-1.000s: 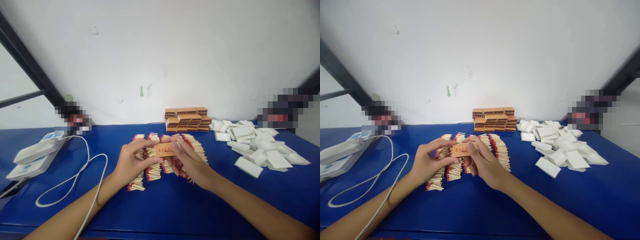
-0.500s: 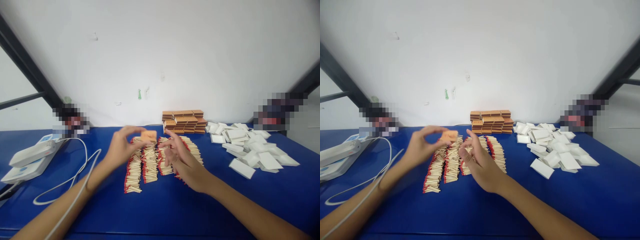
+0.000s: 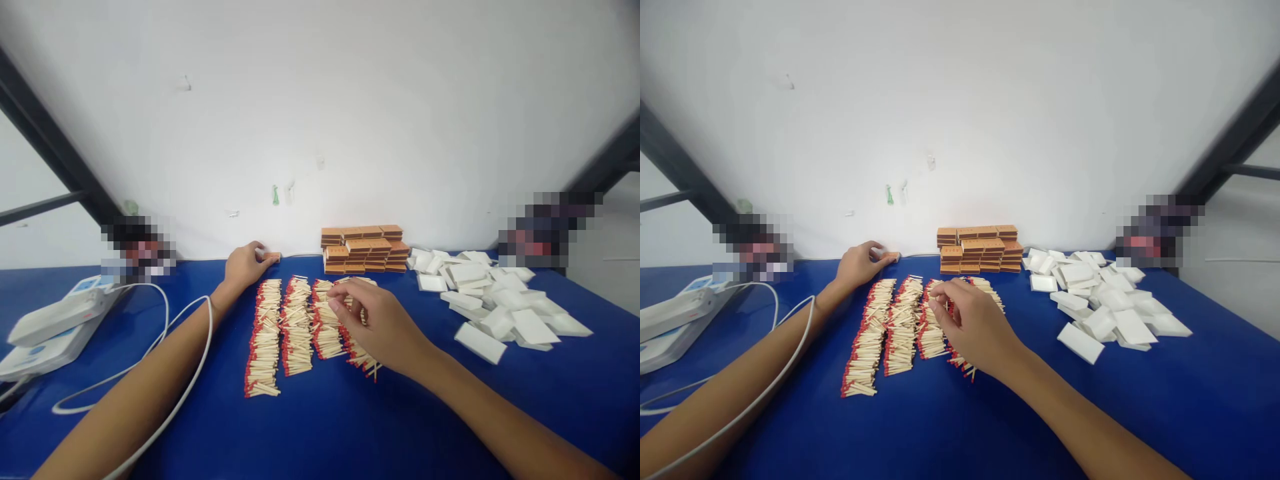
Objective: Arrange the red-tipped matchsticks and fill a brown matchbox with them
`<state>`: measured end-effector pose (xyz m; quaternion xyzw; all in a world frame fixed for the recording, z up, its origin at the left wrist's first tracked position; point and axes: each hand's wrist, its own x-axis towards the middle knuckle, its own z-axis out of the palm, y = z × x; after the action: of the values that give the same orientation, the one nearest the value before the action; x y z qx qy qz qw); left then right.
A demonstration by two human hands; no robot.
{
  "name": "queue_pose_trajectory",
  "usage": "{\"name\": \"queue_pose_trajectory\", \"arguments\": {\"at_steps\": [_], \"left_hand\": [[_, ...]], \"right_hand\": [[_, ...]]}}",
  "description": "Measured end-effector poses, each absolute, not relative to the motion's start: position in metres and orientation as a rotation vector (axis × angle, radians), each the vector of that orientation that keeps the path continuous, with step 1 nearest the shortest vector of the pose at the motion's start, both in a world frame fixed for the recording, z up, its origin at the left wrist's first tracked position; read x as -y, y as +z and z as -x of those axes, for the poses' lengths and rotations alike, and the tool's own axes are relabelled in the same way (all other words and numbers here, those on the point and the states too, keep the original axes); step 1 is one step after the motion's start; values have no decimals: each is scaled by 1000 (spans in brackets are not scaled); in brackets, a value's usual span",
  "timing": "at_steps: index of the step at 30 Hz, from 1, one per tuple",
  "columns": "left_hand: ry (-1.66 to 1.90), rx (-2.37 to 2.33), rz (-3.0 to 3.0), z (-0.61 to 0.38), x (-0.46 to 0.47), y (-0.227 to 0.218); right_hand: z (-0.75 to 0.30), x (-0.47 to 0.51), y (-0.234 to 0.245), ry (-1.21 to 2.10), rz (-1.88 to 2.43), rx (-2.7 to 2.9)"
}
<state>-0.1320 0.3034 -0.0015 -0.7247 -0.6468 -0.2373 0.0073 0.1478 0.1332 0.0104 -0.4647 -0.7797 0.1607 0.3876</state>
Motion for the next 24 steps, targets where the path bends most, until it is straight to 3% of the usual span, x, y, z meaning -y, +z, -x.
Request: {"name": "queue_pose_trajectory", "arguments": {"at_steps": [10,15,19,24], "left_hand": [[-671,2011,2049,99,-305,9],[-1060,1927,1740,162,-307,47],[-1574,1831,1058,239,-308,80],[-1858,1845,679,303,-322,70]], "right_hand": [[-150,-133,15,365,1168,2043],[-150,-130,15,343,1170,2041],[-148,-130,15,370,1175,2050],[-148,-133,11,436,1188,2059]]}}
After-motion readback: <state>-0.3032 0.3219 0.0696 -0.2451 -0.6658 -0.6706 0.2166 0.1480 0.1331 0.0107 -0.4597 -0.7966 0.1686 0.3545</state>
